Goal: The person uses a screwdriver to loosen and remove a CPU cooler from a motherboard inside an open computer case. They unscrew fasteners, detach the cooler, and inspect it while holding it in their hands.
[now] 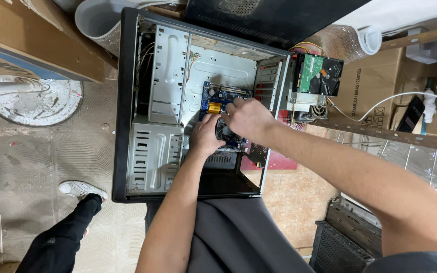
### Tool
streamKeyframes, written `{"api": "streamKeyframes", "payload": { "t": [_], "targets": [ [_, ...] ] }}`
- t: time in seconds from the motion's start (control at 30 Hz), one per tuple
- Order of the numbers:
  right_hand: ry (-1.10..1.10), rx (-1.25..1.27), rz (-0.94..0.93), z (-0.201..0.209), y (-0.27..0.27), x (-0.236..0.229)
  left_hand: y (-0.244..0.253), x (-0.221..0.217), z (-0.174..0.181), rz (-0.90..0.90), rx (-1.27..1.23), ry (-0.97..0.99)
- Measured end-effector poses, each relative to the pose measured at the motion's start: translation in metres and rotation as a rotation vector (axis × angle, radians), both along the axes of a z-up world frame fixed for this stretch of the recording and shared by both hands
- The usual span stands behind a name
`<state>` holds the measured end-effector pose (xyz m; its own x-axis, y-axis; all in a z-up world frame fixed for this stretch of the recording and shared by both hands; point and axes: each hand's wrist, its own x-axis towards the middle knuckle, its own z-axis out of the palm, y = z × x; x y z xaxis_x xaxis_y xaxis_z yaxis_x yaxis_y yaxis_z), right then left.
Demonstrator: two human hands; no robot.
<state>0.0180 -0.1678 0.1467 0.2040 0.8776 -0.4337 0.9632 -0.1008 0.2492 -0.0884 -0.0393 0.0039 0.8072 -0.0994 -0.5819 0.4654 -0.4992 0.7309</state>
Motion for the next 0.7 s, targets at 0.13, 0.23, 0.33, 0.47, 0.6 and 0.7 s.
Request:
{"api": "streamKeyframes", "payload": {
  "t": [0.13,0.23,0.33,0.47,0.6,0.7],
  "targets": [
    [0.283,0.027,-0.413,0.003,0.005,0.006,-0.001,0.0,-0.003,0.01,0.003,0.0],
    [0.532,0.239,-0.85,-0.015,-0.006,-0.003,-0.002,-0.001,-0.004,-0.008,0.016,-0.013],
    [0.541,0.105,-1.067,0.011,0.006,-0.004,-0.004,-0.002,-0.006,-0.026,0.028,-0.006],
    [0.432,-0.058,-0.963,0.007,0.004,0.002,-0.007,-0.003,-0.011,-0.026,0.032,-0.002],
    [0.335,0.04,-0.708,0.007,-0.002,0.001,-0.009,-0.004,-0.019,-0.017,0.039,-0.018],
    [0.286,0.042,-0.674,0.02,0.005,-0.003,-0.011,-0.005,-0.027,-0.017,0.05,-0.022]
  ]
}}
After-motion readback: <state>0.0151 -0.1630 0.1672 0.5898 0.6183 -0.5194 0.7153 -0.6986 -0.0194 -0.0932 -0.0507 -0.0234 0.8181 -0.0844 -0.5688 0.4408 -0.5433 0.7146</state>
